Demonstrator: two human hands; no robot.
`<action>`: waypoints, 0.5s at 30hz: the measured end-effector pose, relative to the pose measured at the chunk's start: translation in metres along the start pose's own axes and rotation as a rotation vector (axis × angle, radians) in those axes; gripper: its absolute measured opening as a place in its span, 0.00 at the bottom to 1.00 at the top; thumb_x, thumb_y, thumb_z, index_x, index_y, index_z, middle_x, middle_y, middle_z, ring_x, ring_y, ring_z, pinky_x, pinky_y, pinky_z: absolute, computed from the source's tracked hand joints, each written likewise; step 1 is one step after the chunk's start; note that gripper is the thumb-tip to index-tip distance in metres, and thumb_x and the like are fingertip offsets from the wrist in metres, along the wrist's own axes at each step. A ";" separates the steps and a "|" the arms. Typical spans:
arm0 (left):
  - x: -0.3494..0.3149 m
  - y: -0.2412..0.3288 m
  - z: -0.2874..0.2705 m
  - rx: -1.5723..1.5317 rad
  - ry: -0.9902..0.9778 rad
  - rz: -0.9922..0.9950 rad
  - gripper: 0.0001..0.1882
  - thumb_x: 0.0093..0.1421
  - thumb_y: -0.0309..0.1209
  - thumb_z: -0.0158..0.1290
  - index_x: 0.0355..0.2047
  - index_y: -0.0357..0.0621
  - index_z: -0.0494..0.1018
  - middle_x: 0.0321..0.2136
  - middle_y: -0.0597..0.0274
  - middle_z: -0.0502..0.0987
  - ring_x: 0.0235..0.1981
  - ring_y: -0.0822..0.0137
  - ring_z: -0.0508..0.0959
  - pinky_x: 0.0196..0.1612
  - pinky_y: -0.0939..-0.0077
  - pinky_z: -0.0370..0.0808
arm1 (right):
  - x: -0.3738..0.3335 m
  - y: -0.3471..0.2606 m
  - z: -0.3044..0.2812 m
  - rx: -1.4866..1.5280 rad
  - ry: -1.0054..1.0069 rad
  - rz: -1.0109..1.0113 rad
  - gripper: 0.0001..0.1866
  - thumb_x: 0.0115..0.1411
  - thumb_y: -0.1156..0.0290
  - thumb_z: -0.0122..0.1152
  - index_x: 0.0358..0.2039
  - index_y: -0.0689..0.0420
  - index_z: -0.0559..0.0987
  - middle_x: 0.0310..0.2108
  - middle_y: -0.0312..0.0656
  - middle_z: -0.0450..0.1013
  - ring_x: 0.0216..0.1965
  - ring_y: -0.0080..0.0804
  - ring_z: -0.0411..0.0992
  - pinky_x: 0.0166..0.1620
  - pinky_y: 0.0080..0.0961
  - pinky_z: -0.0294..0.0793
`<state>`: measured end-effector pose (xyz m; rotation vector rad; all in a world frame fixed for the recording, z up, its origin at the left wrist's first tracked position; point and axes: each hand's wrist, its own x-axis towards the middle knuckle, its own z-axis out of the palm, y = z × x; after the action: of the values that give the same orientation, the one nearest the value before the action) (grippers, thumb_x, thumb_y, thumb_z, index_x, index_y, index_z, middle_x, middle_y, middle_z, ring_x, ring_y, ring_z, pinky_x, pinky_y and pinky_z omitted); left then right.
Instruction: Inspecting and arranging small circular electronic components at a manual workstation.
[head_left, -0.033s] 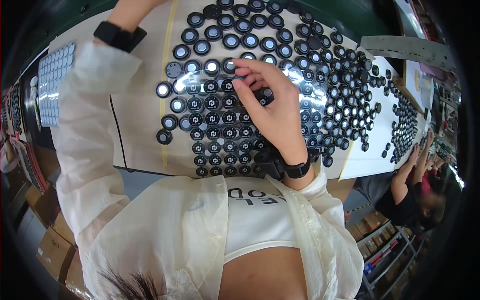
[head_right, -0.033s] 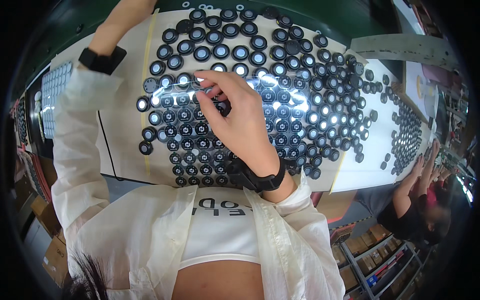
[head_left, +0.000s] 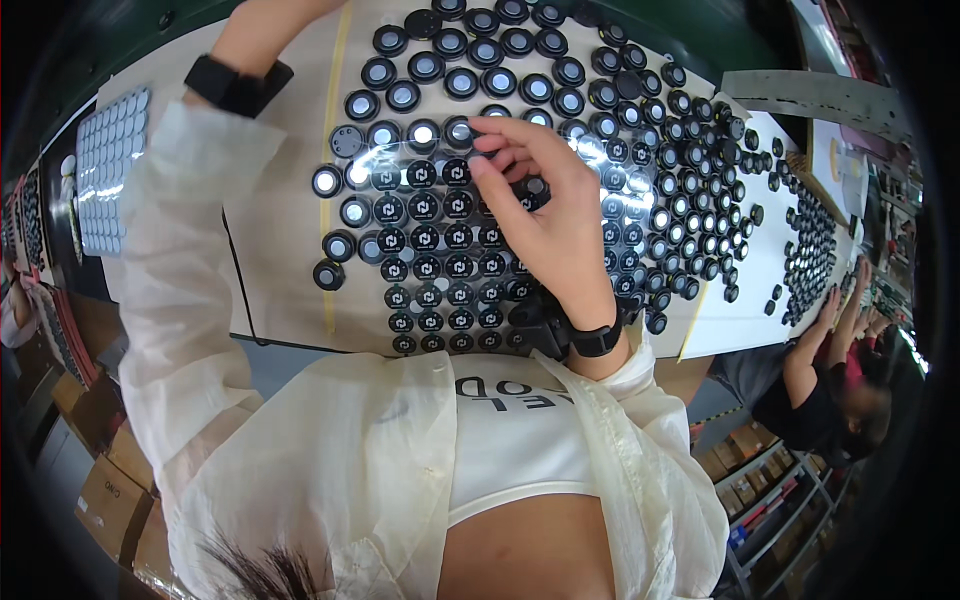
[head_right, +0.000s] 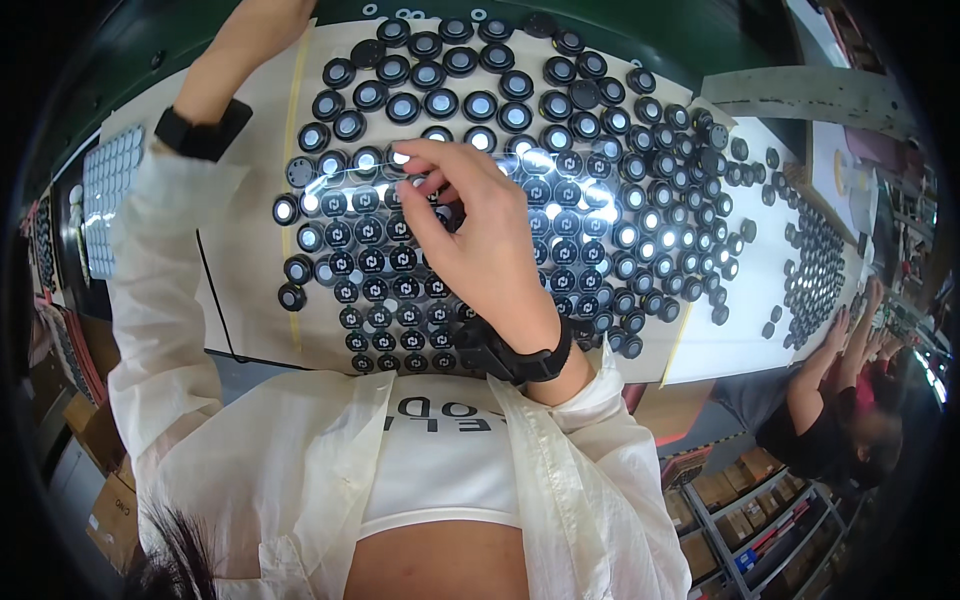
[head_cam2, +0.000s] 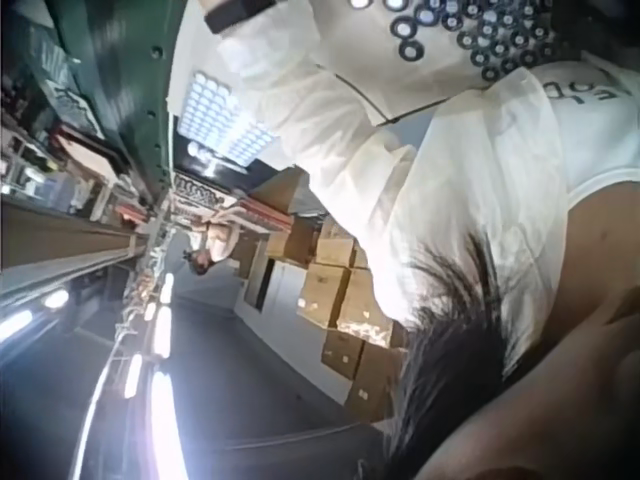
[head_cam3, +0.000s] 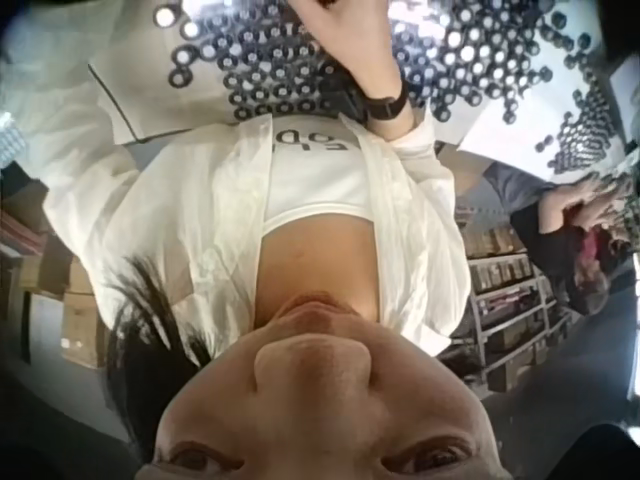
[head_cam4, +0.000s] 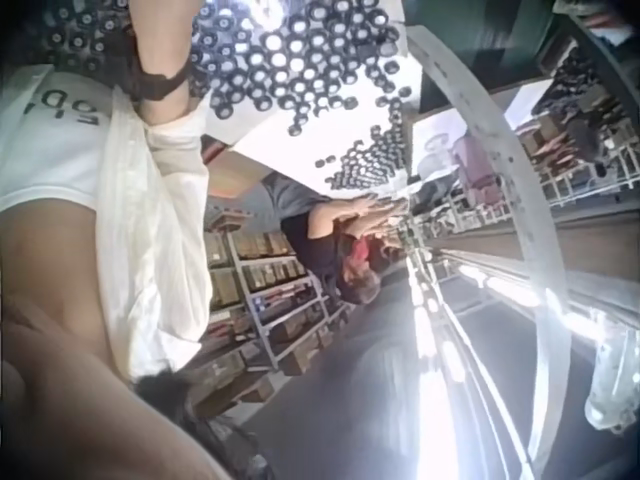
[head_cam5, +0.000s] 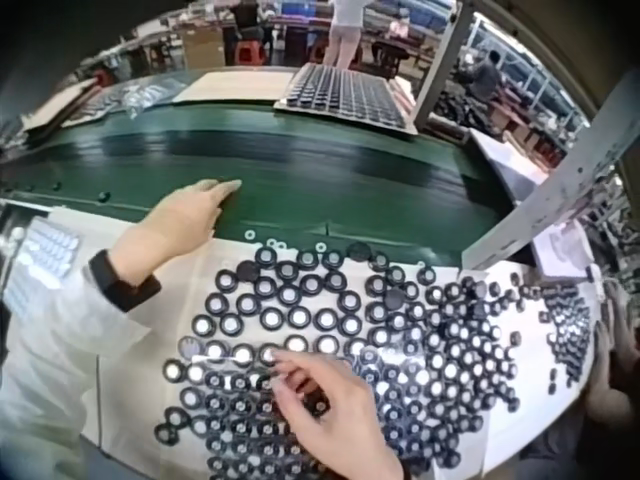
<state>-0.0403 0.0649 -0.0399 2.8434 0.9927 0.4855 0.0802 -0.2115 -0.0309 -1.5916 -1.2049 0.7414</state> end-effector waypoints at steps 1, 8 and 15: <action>0.004 0.012 0.004 -0.026 -0.005 0.037 0.16 0.55 0.24 0.51 0.44 0.35 0.76 0.40 0.42 0.78 0.44 0.45 0.77 0.51 0.61 0.73 | -0.001 0.005 -0.002 -0.024 0.066 0.012 0.15 0.54 0.80 0.63 0.44 0.58 0.80 0.32 0.40 0.76 0.29 0.27 0.73 0.32 0.22 0.73; -0.037 0.057 -0.025 -0.289 -0.262 0.130 0.20 0.48 0.28 0.60 0.42 0.32 0.76 0.39 0.43 0.78 0.44 0.46 0.76 0.50 0.60 0.73 | 0.001 0.005 0.000 -0.210 -0.067 -0.069 0.10 0.54 0.79 0.63 0.38 0.59 0.80 0.34 0.44 0.72 0.35 0.40 0.72 0.39 0.31 0.72; -0.050 0.055 -0.024 -0.248 -0.088 0.029 0.13 0.49 0.27 0.61 0.35 0.33 0.79 0.34 0.45 0.79 0.41 0.47 0.78 0.46 0.59 0.74 | -0.001 -0.005 0.009 -0.440 -0.140 -0.143 0.10 0.50 0.79 0.64 0.35 0.61 0.77 0.34 0.45 0.69 0.40 0.46 0.69 0.45 0.36 0.69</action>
<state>-0.0529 -0.0094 -0.0202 2.6366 0.8141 0.4469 0.0705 -0.2097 -0.0295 -1.8024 -1.6510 0.5244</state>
